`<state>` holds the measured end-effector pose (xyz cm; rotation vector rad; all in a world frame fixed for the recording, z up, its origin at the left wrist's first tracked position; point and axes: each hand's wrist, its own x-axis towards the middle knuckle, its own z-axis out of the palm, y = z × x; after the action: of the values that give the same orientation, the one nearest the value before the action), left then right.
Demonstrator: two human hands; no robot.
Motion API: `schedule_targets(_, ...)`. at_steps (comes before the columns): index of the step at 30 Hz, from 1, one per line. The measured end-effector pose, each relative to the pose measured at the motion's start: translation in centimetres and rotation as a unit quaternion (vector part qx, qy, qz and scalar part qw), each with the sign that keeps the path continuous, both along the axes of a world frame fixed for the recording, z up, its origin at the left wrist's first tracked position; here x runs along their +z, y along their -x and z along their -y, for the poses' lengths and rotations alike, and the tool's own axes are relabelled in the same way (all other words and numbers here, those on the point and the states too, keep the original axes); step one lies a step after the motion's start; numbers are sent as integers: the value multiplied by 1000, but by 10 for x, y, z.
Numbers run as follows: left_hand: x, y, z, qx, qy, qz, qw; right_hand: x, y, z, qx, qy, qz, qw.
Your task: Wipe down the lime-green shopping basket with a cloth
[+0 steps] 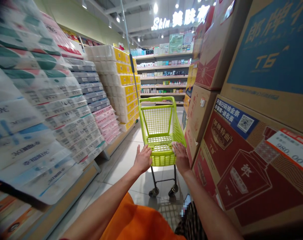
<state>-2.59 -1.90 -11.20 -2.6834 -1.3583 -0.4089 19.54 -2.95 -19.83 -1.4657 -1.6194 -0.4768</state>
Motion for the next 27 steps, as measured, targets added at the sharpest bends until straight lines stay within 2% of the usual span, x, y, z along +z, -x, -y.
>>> schedule_targets(3,-4,-14,12,-11,1,-1,1000,1,-23,-13,5,5,-21,1000)
schedule_targets(5,-6,-21,16,-46,1,-7,999,3,-40,-18,7,5,-40,999)
schedule_targets(7,-4,-23,13,-76,4,-18,997,6,-49,-17,9,10,-62,998)
schedule_targets(8,-2,-21,9,-70,8,-23,997,8,-49,-13,11,15,-71,997)
schedule_targets(10,4,-15,-4,-18,21,-36,999,11,-36,-1,18,28,-87,996)
schedule_targets(12,9,-9,-17,28,30,-59,997,14,-8,15,23,37,-98,994)
schedule_targets(16,11,-11,-25,0,18,-90,996,20,57,42,22,26,-107,994)
schedule_targets(18,11,-16,-21,-24,19,-90,995,21,69,47,7,8,-107,994)
schedule_targets(21,16,-13,-21,-36,30,-93,995,19,49,47,-11,0,-90,996)
schedule_targets(24,25,4,-31,48,20,-80,995,17,17,41,-25,9,-88,996)
schedule_targets(25,26,9,-34,71,12,-77,994,18,12,37,-36,8,-96,995)
schedule_targets(27,27,16,-37,76,-5,-80,994,21,18,25,-55,-6,-113,992)
